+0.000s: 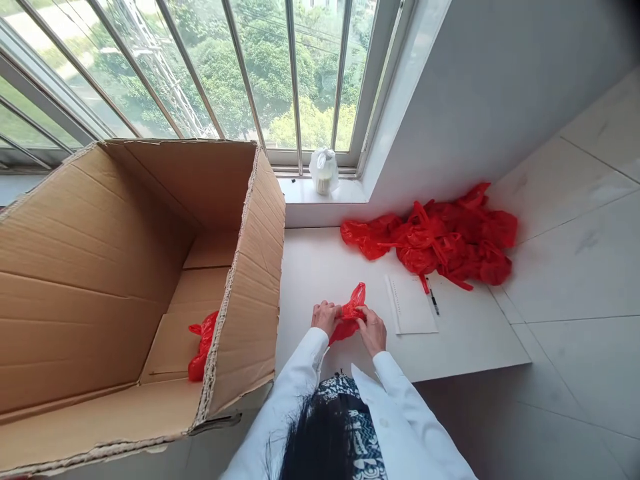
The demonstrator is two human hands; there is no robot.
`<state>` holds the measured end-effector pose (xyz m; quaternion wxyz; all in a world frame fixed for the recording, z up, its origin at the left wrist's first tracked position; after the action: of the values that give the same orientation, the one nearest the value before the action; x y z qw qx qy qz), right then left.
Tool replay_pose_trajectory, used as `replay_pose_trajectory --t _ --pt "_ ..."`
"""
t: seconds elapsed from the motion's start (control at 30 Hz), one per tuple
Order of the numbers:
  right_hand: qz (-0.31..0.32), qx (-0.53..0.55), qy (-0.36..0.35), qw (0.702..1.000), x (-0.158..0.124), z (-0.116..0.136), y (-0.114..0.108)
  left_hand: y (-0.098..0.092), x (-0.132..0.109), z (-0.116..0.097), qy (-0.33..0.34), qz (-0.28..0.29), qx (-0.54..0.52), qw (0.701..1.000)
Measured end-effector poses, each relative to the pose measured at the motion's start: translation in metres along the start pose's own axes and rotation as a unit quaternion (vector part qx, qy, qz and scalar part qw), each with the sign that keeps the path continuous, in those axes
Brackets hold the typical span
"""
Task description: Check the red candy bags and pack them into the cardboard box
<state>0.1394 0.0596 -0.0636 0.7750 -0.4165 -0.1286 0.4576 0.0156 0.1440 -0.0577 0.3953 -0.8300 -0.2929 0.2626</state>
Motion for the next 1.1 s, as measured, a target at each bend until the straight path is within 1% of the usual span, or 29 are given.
replay_pose_trajectory --t 0.13,0.23,0.33,0.4,0.47,0.53,0.6,0.63,0.67,0.73,0.8,0.83,0.9,0.97,1.1 --pt "-0.011 -0.006 0.027 1.000 0.013 -0.012 -0.012 -0.012 -0.002 0.013 -0.044 -0.042 -0.035 0.998" --pt "-0.008 0.012 0.048 0.999 0.019 -0.029 -0.014 -0.015 -0.008 0.023 -0.076 -0.073 -0.066 0.992" --pt "0.015 0.021 0.072 0.997 0.021 -0.047 -0.013 -0.015 -0.020 0.033 -0.107 -0.100 -0.092 0.985" --pt "0.033 -0.001 0.083 0.996 0.021 -0.054 -0.016 -0.016 -0.028 0.037 -0.123 -0.114 -0.096 0.981" --pt "0.025 -0.027 0.054 0.998 0.022 -0.048 -0.026 -0.020 -0.035 0.037 -0.126 -0.123 -0.081 0.981" --pt "0.022 -0.030 -0.031 0.999 0.022 -0.028 -0.035 -0.023 -0.038 0.030 -0.108 -0.126 -0.055 0.985" --pt "0.061 -0.035 -0.130 0.989 0.019 -0.002 -0.033 -0.024 -0.037 0.015 -0.069 -0.116 -0.031 0.990" --pt "0.090 -0.050 -0.163 0.981 0.017 0.008 -0.028 -0.021 -0.034 0.006 -0.044 -0.104 -0.022 0.993" --pt "0.117 -0.076 -0.180 0.974 0.016 0.015 -0.021 -0.017 -0.031 -0.003 -0.017 -0.088 -0.016 0.996" --pt "0.148 -0.134 -0.176 0.964 0.014 0.020 -0.005 -0.004 -0.025 -0.021 0.029 -0.051 -0.010 0.998" --pt "0.158 -0.159 -0.154 0.962 0.014 0.017 0.008 0.009 -0.019 -0.031 0.051 -0.026 -0.011 0.998" --pt "0.157 -0.156 -0.142 0.965 0.014 0.014 0.011 0.014 -0.017 -0.033 0.052 -0.021 -0.013 0.998" --pt "0.153 -0.128 -0.120 0.972 0.015 0.010 0.011 0.017 -0.013 -0.031 0.044 -0.025 -0.024 0.998" --pt "0.147 -0.085 -0.103 0.980 0.017 0.009 0.002 0.013 -0.011 -0.024 0.034 -0.040 -0.046 0.998" --pt "0.121 0.040 -0.090 0.988 0.026 0.013 -0.026 -0.010 -0.007 -0.006 0.023 -0.079 -0.122 0.989"
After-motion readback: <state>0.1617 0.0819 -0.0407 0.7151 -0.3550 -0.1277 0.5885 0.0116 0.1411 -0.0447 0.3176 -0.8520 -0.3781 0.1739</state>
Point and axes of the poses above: each hand's wrist, its own x-axis towards the middle knuckle, its own y-axis out of the palm, z = x × y, the point moved 6 cm from there along x, towards the middle knuckle, and after that the axes turned 6 degrees about y, right-handed, at the moved point
